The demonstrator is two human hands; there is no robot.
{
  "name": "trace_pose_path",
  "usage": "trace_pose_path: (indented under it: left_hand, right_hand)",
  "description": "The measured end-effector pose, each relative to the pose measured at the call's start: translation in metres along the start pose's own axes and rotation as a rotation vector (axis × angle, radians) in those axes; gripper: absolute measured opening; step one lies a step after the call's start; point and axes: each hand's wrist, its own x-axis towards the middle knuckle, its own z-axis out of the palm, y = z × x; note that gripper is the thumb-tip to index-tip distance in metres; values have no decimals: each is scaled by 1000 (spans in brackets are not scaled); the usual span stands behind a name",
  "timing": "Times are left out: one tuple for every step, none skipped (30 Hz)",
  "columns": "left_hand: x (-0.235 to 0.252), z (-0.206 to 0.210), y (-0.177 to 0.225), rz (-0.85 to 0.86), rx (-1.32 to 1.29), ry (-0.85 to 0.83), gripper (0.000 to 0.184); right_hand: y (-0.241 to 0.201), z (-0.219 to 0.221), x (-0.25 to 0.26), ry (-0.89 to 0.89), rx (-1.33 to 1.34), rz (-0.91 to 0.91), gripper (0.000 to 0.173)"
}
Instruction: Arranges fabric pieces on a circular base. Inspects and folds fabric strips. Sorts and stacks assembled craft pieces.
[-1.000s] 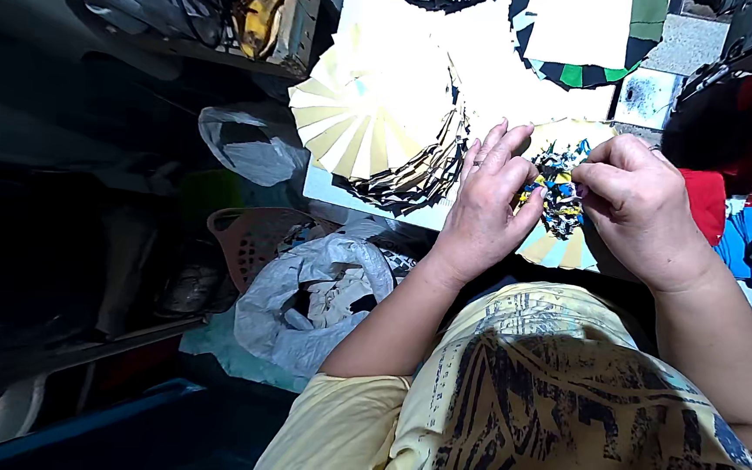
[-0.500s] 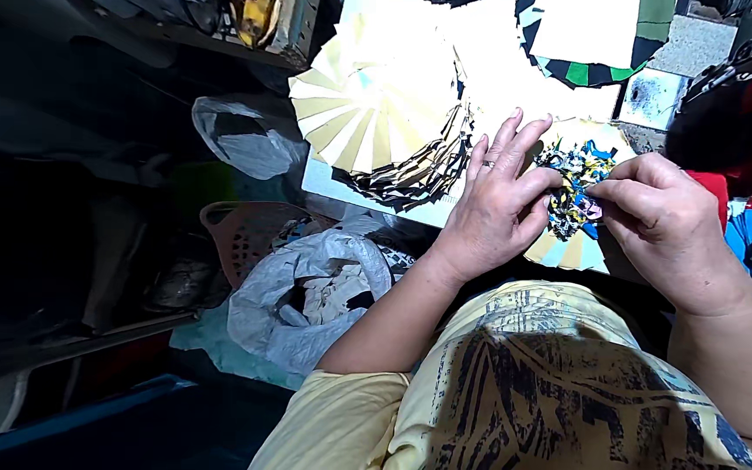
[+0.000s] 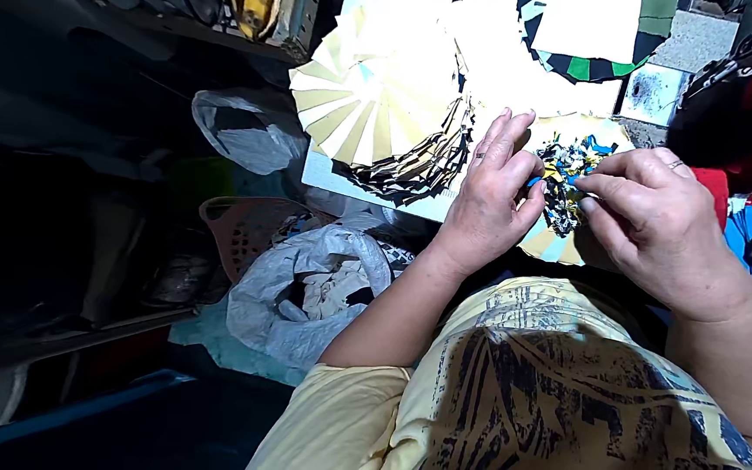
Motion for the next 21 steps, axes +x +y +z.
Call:
trace_pose_path:
  left_hand:
    - [0,0,0,-10,-12,-5,12]
    - [1,-1,0,-17,-29,-7,12]
    - [1,-2,0,-22,-47,-8,12]
    - [1,-3,0,-24,-65,-3,11]
    - [1,-3,0,-22,-81,7,11]
    - [1,-3,-1,-16,-93,18,11]
    - [1,-3,-1,-12,-98,31,10]
    - [1,-2,-2,-10,-101,38,10]
    - [2,-2,-2,-13,-99,38,11]
    - [2,-2,-1,-15,-96,37,13]
    - [2,-2,-1,-14,-99,39,14]
    - [2,-2,-1,-7,-111,45,16]
    - [2,-3,-2,2,-130,56,17]
    - [2,-3,-2,15,-155,72,18]
    - [1,-4,-3,25,-178,92,16]
    - [0,-4,-4,36,-194,107,12]
    - [0,-5,-4,46,-200,117,9]
    - [-1,-5,-4,48,-193,114,7]
    - [-1,-6,-4,46,-173,99,7]
    - [0,-6,-3,37,-142,70,9]
    - [0,-6,-2,23,-105,30,11]
  right_hand:
    - [-1,6,1,-8,-10,-10,28]
    - [-1,12,2,-16,-21,-20,28]
    - [-1,17,3,-18,-24,-34,26]
    - [-2,21,2,-14,-26,-47,22]
    - [-2,23,1,-2,-27,-63,18]
    - [-3,25,0,6,-25,-80,16]
    - [-5,25,-1,5,-27,-98,16]
    - [-7,25,-3,-1,-25,-112,16]
    - [-8,23,-5,-10,-21,-120,17]
    - [-9,21,-7,-12,-23,-125,17]
    - [-8,19,-8,-4,-21,-123,17]
    - [-8,18,-9,12,-13,-116,16]
    - [-7,17,-10,37,-2,-107,15]
    - [-7,16,-11,59,2,-97,14]
    - [-7,16,-12,66,-2,-88,13]
    - [-6,16,-13,57,-11,-77,13]
    - [-6,18,-14,32,-19,-64,13]
    - [-4,19,-14,9,-20,-55,13]
    - [-1,21,-14,1,-11,-51,13]
    - [1,21,-14,2,-6,-46,14]
    - [4,21,-13,6,-12,-40,14]
